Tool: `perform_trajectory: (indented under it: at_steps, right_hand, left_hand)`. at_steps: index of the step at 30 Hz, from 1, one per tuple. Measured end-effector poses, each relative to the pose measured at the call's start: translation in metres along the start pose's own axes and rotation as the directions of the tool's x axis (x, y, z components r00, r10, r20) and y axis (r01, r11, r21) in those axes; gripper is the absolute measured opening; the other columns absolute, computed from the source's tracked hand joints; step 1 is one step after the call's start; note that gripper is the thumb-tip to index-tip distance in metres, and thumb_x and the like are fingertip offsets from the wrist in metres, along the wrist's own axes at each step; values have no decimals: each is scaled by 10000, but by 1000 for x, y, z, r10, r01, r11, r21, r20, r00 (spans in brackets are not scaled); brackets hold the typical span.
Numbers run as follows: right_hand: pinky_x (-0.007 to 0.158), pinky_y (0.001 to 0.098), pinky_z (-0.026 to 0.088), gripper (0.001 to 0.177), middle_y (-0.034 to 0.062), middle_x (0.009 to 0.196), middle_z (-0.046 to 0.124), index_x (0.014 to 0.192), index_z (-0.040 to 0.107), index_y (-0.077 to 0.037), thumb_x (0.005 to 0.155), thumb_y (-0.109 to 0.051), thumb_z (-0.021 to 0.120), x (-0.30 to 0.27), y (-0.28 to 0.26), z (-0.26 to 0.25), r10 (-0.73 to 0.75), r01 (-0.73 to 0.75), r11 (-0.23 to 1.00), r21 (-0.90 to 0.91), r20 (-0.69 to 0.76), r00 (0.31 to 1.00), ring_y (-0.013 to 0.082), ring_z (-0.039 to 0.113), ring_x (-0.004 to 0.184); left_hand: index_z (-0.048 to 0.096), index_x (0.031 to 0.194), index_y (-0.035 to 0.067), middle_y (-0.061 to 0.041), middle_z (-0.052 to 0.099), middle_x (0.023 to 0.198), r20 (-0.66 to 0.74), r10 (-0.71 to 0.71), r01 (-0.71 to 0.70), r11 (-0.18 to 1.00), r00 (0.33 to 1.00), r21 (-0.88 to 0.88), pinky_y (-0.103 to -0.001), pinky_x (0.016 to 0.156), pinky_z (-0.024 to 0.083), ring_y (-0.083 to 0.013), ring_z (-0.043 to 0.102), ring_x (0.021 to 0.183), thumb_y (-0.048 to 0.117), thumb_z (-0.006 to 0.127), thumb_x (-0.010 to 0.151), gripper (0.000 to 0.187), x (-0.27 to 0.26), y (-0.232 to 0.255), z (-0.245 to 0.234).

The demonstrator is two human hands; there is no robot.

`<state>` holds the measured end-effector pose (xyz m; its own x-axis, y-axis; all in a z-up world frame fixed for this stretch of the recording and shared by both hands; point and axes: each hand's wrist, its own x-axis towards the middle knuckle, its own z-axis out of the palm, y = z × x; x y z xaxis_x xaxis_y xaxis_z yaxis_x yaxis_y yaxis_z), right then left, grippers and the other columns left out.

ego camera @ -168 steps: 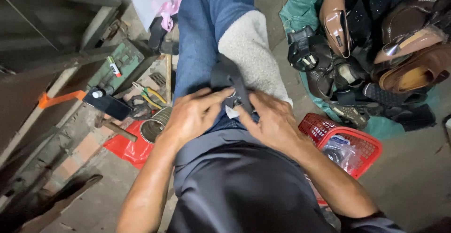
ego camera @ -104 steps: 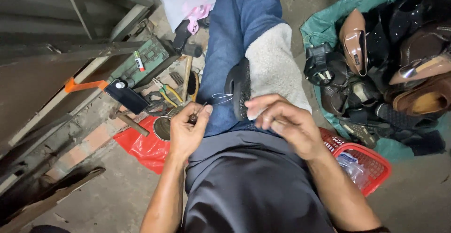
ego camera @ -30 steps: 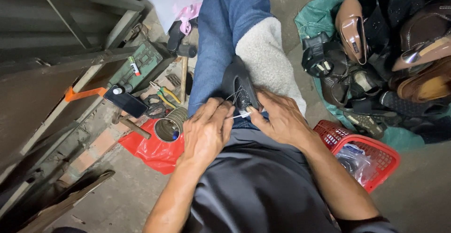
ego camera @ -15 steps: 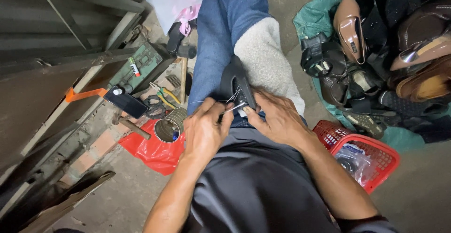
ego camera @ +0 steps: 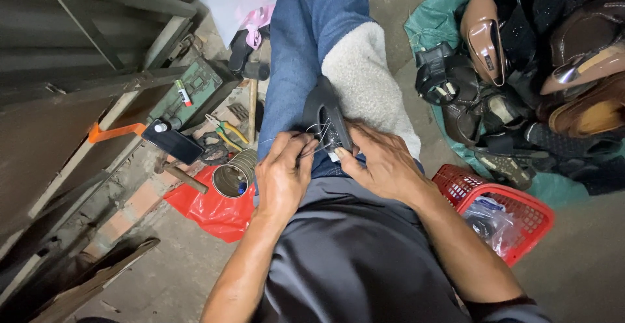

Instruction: Manually stitching the sole of a shoe using a needle and thread while sitting on the floor.

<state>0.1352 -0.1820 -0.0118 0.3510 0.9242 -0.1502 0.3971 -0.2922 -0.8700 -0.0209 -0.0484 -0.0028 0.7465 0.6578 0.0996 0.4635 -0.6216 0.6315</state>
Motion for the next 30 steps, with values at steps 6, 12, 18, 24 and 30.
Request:
perform_trajectory:
  at_steps: [6, 12, 18, 24, 30]
  right_hand:
    - [524, 490, 517, 405, 139, 748, 644, 1188, 653, -46, 1046, -398, 513, 1, -3, -2, -2, 2, 1000, -15, -3, 1000, 370, 633, 556]
    - [555, 503, 533, 358, 162, 737, 648, 1105, 674, -42, 1050, -361, 521, -1, -1, -3, 13, -13, 1000, 8, -7, 1000, 396, 641, 592]
    - [544, 500, 516, 288, 155, 710, 626, 983, 662, -65, 994, -347, 610, -4, 1, -17, 75, -76, 995, -59, -30, 997, 419, 657, 632]
    - [553, 325, 405, 148, 45, 735, 556, 896, 595, -29, 876, -159, 663, -12, 2, -25, 244, -244, 966, 80, 15, 970, 168, 479, 607]
    - [524, 311, 390, 179, 31, 667, 546, 918, 610, -33, 835, -159, 707, -13, 13, -21, 259, -259, 963, 72, 16, 966, 167, 474, 575]
  left_hand:
    - [754, 895, 226, 54, 689, 909, -52, 70, -65, 993, 996, 99, -358, 645, 592, -260, 736, 807, 252, 720, 966, 83, 1, -2, 5]
    - [728, 894, 180, -3, 647, 993, 48, 3, 3, 992, 999, -129, -400, 663, 588, -316, 723, 822, 146, 727, 882, 36, 4, -3, 3]
    - [628, 770, 33, -120, 536, 731, 385, 6, 368, 286, 923, -885, -283, 506, 437, -176, 514, 560, 93, 621, 864, 112, 0, -19, -49]
    - [696, 895, 101, -17, 624, 686, 111, -644, 437, 373, 757, -819, -209, 454, 473, -89, 542, 518, 31, 634, 902, 94, -77, -147, -174]
    - [588, 868, -52, -113, 577, 774, -475, -490, 630, 753, 731, 193, -278, 528, 334, -141, 383, 582, -109, 743, 1228, 397, -154, -254, -240]
